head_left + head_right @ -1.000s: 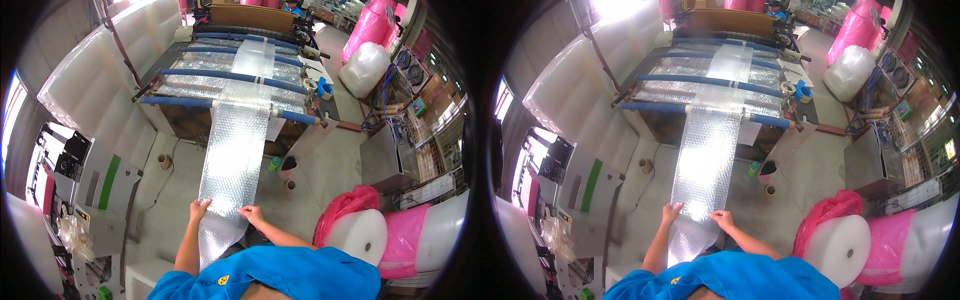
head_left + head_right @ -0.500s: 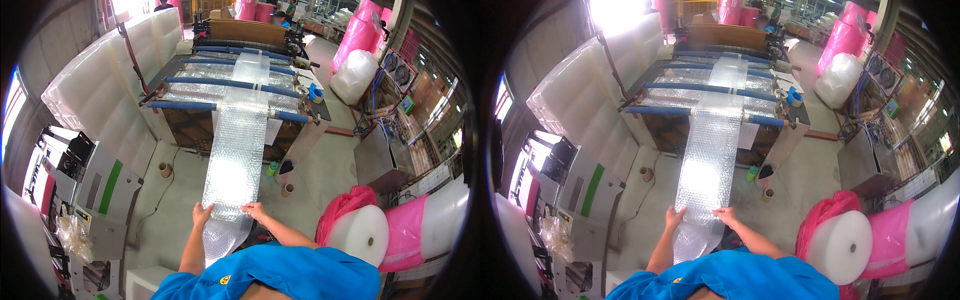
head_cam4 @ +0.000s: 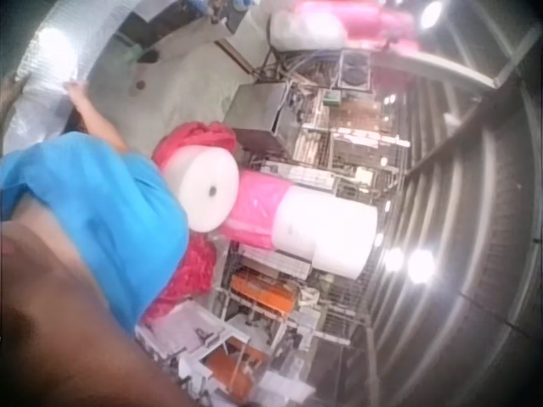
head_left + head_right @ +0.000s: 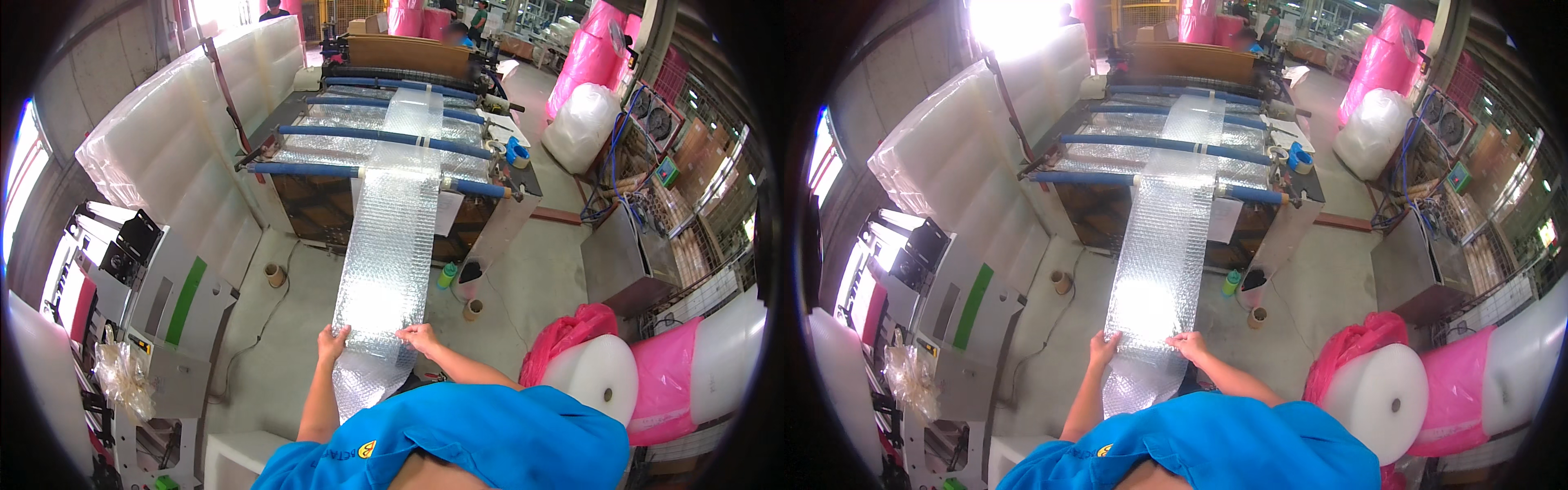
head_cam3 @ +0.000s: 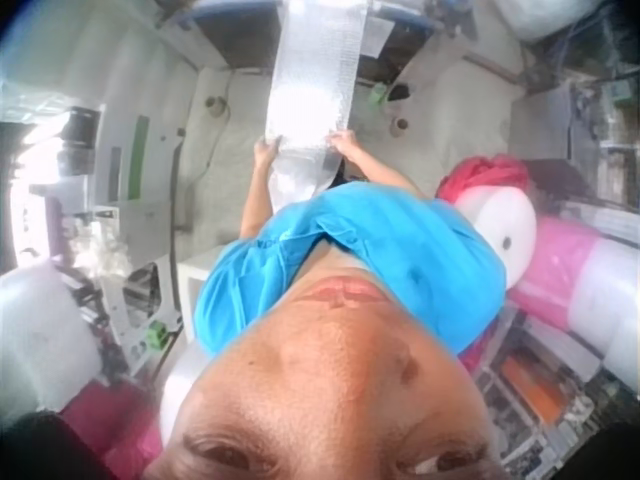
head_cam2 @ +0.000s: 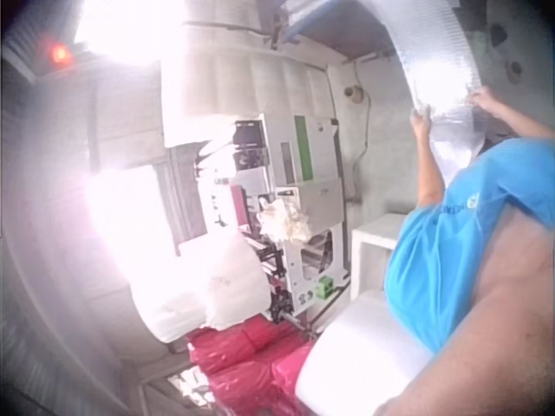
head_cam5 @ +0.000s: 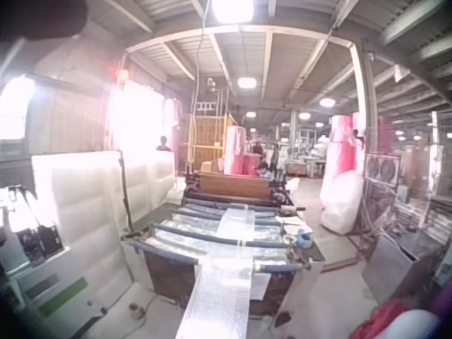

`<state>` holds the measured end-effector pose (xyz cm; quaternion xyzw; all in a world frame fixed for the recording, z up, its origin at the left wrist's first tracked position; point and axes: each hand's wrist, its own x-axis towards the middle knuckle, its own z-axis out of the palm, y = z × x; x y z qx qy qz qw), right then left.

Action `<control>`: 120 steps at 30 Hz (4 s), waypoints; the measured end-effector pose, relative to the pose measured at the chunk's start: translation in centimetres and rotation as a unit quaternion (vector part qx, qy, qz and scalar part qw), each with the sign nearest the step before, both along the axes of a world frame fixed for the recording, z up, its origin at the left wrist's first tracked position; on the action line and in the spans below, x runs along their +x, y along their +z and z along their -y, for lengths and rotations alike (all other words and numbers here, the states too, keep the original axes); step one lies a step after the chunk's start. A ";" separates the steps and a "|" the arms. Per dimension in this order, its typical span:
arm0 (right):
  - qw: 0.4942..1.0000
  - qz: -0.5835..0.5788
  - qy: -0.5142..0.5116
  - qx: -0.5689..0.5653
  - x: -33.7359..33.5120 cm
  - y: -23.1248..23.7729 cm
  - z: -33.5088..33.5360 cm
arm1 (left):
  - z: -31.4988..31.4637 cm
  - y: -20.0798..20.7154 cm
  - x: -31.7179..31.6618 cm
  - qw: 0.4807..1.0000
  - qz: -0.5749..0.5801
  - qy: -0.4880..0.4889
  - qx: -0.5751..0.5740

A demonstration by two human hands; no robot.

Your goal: The person handles a long sheet of bubble wrap, pulling it from a machine and guiding it through rollers. They use a tape measure to measure the bubble wrap and then continue to pull and guide the material.

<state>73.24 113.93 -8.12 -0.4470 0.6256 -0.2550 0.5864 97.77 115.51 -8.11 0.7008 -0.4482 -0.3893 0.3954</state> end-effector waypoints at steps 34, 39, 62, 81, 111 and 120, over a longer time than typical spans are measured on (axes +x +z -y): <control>1.000 0.024 -0.014 -0.002 0.0 0.7 -0.1 | -0.7 -1.5 -0.1 0.997 0.067 0.045 0.007; 1.000 0.005 -0.011 -0.013 -0.3 0.6 -0.2 | -0.8 0.1 -0.9 0.998 0.045 0.041 -0.012; 0.999 -0.037 -0.009 -0.034 -0.2 -0.1 -0.3 | -0.3 -2.2 -0.3 0.999 -0.023 0.032 -0.011; 0.986 -0.075 -0.024 -0.146 0.8 -0.5 -1.5 | -0.1 -1.4 0.0 0.997 -0.016 -0.034 0.067; 0.980 -0.014 -0.076 -0.181 -3.1 3.0 18.7 | 20.6 1.3 -3.6 0.999 -0.003 -0.047 -0.015; 0.963 0.235 -0.060 -0.118 -2.8 5.8 12.7 | 15.4 3.6 -2.6 0.985 -0.141 -0.070 0.063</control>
